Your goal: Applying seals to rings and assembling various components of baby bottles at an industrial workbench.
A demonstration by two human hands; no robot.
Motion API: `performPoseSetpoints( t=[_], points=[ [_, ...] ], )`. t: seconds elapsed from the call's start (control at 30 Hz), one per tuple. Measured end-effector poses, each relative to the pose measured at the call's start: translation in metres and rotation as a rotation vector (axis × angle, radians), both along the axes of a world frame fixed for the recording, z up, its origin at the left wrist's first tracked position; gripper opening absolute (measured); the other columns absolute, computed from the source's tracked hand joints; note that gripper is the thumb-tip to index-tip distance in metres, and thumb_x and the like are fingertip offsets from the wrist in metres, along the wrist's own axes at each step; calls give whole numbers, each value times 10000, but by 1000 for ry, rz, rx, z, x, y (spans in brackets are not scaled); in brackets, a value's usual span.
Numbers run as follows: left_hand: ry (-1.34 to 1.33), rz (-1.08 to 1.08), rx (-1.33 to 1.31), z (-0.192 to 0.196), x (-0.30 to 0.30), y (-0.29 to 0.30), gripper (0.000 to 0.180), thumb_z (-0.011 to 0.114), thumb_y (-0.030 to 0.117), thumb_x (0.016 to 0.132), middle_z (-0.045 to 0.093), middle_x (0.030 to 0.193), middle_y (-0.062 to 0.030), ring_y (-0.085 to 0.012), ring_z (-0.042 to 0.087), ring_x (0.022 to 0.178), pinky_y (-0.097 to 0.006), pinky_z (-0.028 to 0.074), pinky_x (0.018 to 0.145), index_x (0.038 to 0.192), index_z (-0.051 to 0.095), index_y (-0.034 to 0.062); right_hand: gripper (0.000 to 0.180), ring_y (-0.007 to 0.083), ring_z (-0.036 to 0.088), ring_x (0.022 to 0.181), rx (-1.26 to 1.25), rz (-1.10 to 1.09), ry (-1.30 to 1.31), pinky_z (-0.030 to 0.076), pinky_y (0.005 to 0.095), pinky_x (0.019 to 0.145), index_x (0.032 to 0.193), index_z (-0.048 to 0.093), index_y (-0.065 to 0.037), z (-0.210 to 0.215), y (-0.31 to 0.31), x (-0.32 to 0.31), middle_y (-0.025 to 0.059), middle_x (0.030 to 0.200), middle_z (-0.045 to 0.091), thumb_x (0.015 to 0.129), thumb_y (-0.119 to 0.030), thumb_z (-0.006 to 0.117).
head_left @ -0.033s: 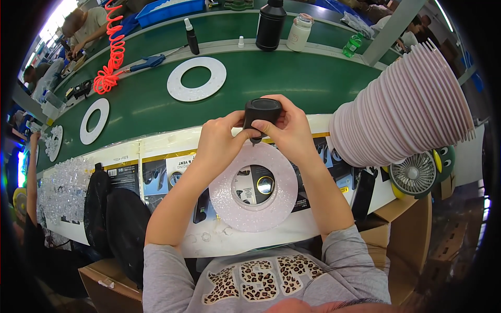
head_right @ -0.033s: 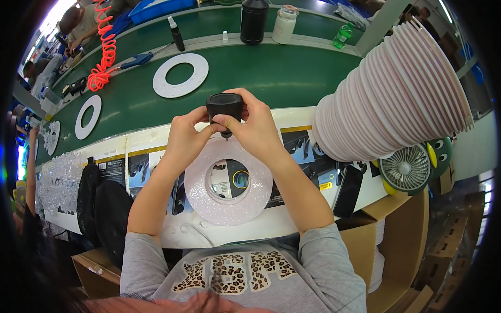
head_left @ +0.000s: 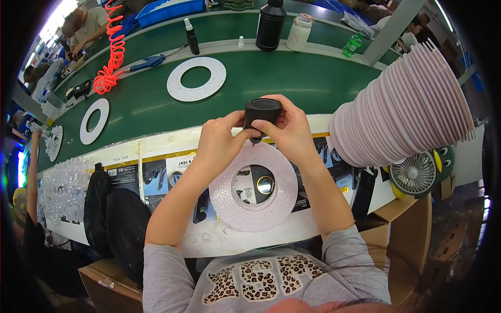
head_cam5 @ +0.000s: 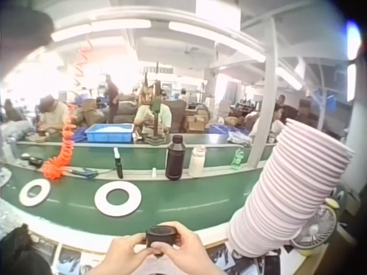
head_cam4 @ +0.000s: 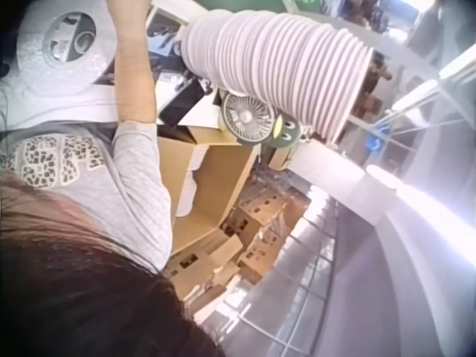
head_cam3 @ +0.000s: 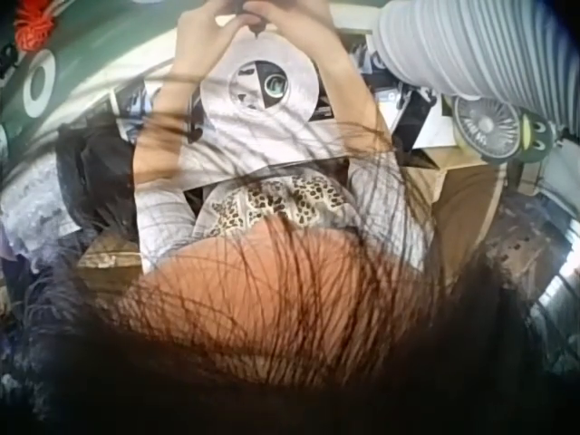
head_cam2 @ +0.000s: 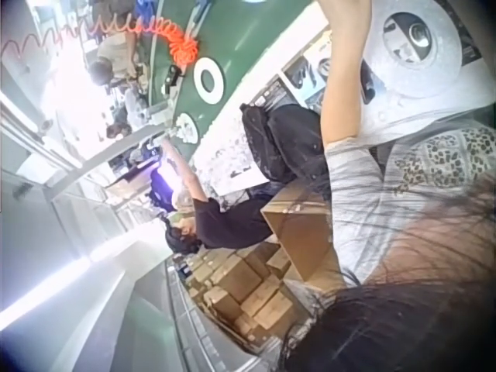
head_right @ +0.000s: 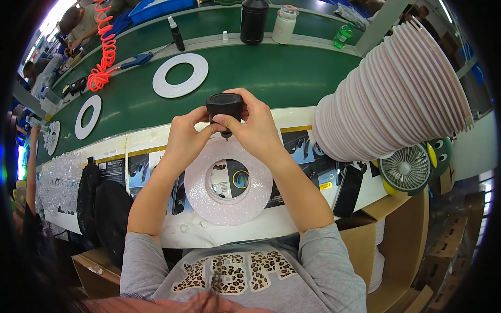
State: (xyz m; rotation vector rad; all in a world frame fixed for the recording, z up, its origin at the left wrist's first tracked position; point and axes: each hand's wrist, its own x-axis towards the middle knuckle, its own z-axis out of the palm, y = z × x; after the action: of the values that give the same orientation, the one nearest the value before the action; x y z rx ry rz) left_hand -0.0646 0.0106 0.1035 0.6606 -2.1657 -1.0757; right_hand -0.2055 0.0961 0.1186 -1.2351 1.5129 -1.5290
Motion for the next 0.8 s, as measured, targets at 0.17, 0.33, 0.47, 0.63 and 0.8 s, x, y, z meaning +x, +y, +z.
performPoseSetpoints(
  t=[0.17, 0.33, 0.47, 0.63, 0.8],
  points=[
    [-19, -11, 29, 3, 2, 0, 314, 725, 136, 733, 684, 878, -186, -305, 673, 839, -343, 517, 749, 992, 651, -26, 408, 132, 598, 900, -16, 5, -13, 508, 264, 823, 1102, 524, 9, 1, 2, 0, 82, 999, 614, 753, -14, 734],
    [-28, -44, -25, 19, 7, 9, 360, 729, 148, 734, 684, 911, -179, -300, 671, 862, -340, 512, 764, 1039, 632, -17, 420, 138, 600, 906, -54, 14, -24, 511, 270, 828, 1108, 523, 12, 12, 12, 3, 88, 1004, 612, 751, -23, 741],
    [-34, -65, -10, 24, 11, 18, 366, 731, 149, 730, 683, 915, -179, -301, 669, 864, -338, 510, 762, 1042, 630, -12, 418, 142, 600, 916, -59, 15, -33, 512, 276, 828, 1113, 523, 11, 15, 23, 7, 87, 1009, 611, 758, -30, 739],
    [-72, -64, -20, 24, 13, 23, 351, 727, 139, 721, 685, 890, -174, -300, 673, 840, -335, 514, 739, 1029, 638, -4, 409, 141, 598, 921, -81, 15, -48, 512, 277, 825, 1115, 525, 8, 9, 30, 9, 83, 1009, 611, 764, -30, 733],
    [-53, -63, -14, 17, 14, 25, 338, 726, 133, 720, 687, 879, -173, -298, 675, 829, -333, 516, 728, 1018, 644, -4, 391, 138, 599, 913, -70, -7, -22, 511, 273, 816, 1112, 529, 6, 5, 33, 12, 78, 1004, 613, 770, -14, 717]
  ],
)
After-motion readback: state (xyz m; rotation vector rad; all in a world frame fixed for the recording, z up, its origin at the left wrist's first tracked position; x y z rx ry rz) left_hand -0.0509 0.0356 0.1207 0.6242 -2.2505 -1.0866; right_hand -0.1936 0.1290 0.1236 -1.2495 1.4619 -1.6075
